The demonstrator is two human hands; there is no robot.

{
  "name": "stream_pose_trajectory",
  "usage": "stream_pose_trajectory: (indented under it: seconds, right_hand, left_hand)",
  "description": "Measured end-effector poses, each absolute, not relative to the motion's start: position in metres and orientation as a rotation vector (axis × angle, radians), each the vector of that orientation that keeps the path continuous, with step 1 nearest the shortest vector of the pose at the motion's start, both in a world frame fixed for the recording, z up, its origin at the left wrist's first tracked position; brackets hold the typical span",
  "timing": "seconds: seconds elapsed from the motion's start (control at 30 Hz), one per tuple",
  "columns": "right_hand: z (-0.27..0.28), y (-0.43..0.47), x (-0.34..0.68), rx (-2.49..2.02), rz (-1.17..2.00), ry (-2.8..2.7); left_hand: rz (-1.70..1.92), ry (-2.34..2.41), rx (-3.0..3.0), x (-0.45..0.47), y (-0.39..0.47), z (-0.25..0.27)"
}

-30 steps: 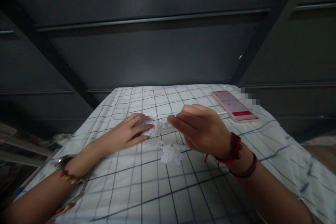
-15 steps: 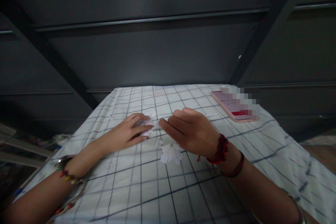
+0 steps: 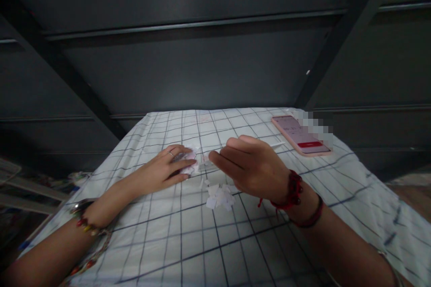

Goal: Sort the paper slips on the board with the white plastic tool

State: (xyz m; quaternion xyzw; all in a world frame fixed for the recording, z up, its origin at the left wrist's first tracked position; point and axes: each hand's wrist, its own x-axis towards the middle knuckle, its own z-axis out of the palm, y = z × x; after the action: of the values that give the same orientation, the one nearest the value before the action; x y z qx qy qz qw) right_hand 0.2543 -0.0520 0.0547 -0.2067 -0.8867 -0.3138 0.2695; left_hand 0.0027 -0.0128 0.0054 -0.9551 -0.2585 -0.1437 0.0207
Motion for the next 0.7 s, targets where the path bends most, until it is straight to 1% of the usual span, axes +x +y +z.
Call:
stream_pose_trajectory:
  seconds: [0.7]
  right_hand:
    - [0.0517,-0.0509,0.2502,-0.539,-0.85,-2.379]
  left_hand:
    - [-0.4,-0.8,-2.959,0.0042,-0.0126,0.0059]
